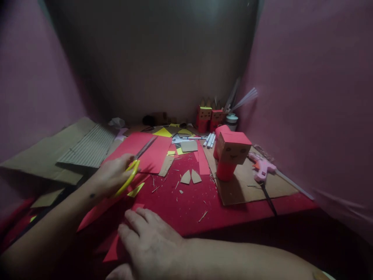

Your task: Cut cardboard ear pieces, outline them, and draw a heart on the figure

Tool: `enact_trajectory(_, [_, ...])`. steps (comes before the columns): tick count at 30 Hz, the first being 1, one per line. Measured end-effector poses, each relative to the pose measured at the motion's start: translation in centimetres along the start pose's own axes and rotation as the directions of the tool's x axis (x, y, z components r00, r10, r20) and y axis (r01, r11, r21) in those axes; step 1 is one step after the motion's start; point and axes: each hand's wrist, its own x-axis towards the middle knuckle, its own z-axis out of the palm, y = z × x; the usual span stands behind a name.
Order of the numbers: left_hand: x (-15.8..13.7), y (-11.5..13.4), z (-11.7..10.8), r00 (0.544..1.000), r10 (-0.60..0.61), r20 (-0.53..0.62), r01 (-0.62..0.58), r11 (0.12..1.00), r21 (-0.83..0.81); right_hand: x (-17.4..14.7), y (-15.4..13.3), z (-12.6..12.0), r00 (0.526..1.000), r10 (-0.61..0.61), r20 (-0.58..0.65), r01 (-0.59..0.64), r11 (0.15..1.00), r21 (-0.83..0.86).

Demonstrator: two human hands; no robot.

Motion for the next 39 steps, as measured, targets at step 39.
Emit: enact_trajectory(39, [8.4, 13.2, 3.3, 0.925, 0.246, 0.289, -0.317, 0.919, 0.234, -7.4, 4.2, -5.6, 0.881, 0.424, -0.212, -0.304, 0.848, 0.433])
